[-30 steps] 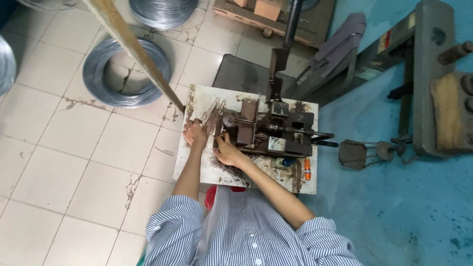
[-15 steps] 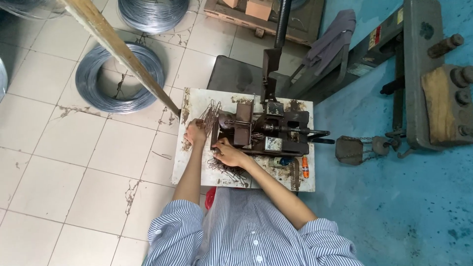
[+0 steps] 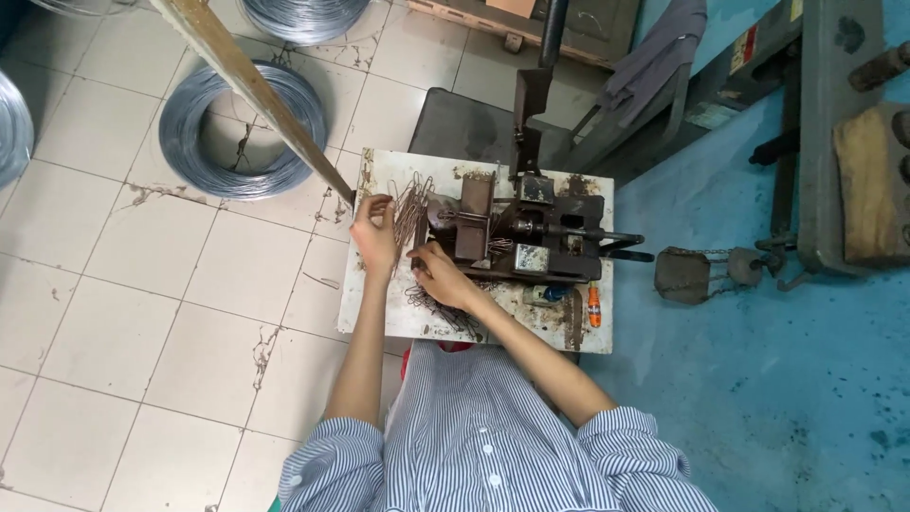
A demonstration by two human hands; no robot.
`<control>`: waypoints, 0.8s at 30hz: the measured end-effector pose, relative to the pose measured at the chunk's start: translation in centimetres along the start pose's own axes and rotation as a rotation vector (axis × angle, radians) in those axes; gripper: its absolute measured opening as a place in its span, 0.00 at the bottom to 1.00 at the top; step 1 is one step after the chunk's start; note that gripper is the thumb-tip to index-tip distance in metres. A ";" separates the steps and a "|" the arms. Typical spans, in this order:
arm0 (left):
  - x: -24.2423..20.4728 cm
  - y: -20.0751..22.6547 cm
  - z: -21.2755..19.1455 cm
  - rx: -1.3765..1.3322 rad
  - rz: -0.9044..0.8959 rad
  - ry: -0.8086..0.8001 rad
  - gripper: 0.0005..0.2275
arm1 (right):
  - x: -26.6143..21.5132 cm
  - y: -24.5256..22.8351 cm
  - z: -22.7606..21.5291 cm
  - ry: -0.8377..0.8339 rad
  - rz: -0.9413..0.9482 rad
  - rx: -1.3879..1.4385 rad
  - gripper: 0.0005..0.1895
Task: The person is operating a manual wire-cutting machine, feeding bundles of wire into the mechanism and pulling a lever to process them.
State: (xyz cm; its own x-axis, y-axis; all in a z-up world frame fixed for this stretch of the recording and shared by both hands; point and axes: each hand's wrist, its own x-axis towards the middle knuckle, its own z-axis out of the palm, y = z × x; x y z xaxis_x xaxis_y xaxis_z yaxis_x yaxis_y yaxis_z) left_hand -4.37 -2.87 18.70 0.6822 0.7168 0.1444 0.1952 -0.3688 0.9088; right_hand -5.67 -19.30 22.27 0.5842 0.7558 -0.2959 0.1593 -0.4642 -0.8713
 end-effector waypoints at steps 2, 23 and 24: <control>0.1 4.1 -1.9 -0.166 0.022 0.051 0.08 | -0.7 -1.7 0.0 0.174 -0.131 0.008 0.15; -8.7 18.7 0.9 -0.589 0.068 -0.198 0.05 | -9.5 -5.4 -12.8 0.587 -0.208 0.138 0.08; -8.8 18.4 1.2 -0.590 0.069 -0.200 0.05 | -9.6 -4.9 -13.0 0.589 -0.207 0.137 0.08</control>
State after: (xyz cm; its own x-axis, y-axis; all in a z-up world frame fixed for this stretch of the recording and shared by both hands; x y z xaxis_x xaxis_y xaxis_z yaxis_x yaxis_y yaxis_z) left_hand -5.92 -16.66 33.68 0.8090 0.5574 0.1864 -0.2370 0.0192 0.9713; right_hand -1.70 -30.32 34.51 0.8980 0.4246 0.1151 0.2355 -0.2430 -0.9410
